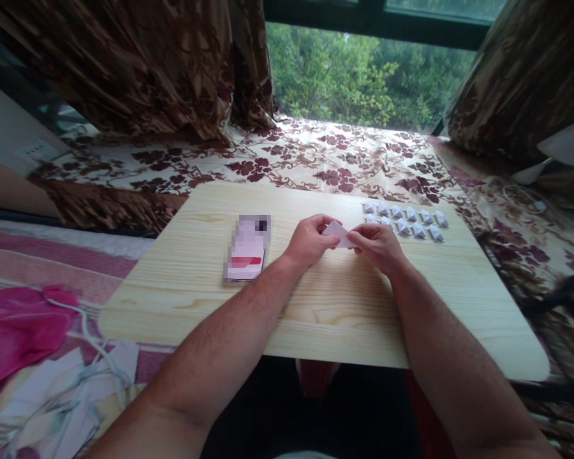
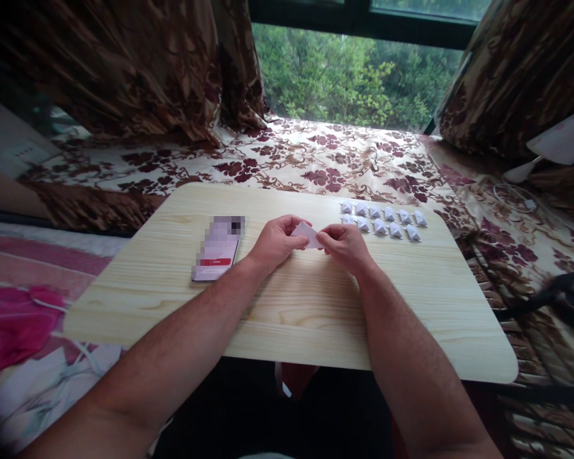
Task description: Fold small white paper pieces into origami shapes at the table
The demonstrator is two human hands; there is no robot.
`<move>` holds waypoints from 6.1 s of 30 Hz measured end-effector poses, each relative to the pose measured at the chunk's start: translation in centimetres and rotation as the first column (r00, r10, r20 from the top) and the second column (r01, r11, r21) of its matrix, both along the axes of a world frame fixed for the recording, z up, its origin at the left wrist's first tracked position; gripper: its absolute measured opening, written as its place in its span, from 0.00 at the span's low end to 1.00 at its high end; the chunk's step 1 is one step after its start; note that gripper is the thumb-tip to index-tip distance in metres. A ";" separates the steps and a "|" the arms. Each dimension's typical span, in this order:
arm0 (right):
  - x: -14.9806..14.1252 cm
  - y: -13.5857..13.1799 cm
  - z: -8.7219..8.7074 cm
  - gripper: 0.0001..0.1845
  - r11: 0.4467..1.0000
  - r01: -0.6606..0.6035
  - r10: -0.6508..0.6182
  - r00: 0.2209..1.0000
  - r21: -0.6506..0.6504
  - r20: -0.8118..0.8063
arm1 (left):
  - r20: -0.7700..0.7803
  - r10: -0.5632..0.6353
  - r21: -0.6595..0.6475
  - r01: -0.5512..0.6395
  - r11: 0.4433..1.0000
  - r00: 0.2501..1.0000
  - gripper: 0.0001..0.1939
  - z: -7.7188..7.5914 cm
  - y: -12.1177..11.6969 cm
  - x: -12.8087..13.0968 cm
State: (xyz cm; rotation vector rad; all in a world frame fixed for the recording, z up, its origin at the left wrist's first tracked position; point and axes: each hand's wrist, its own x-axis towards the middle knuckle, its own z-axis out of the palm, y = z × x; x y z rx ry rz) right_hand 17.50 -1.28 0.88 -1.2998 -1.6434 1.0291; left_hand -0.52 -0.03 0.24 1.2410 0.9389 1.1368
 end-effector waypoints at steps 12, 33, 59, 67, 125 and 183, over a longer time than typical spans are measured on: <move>0.1 -0.1 0.2 0.26 0.996 -0.080 0.080 0.997 -0.040 0.003 | 0.062 0.062 -0.018 -0.061 0.998 0.996 0.12 0.2 0.1 -0.1; 0.2 -0.2 0.2 0.27 0.995 -0.094 0.092 0.993 -0.024 -0.068 | 0.085 -0.017 -0.052 0.021 0.998 0.996 0.11 0.4 0.0 -0.4; -0.8 -0.5 -0.1 0.27 0.996 -0.092 0.088 0.987 0.021 0.131 | 0.075 0.095 -0.073 -0.089 0.993 0.993 0.10 -0.3 -0.1 0.1; -0.9 -0.7 0.2 0.27 0.994 -0.109 0.107 0.988 0.010 0.115 | 0.103 0.087 -0.101 -0.077 0.992 0.991 0.10 0.0 0.0 -0.1; -0.7 -0.9 0.1 0.31 0.992 -0.128 0.129 0.982 -0.021 0.137 | -0.035 0.097 -0.019 -0.098 0.995 0.995 0.07 -0.2 0.1 -0.3; -0.3 0.0 -0.1 0.10 1.000 -0.006 0.005 0.970 -0.003 -0.244 | -0.034 -0.049 -0.025 0.048 0.999 0.998 0.11 0.1 -0.4 -0.1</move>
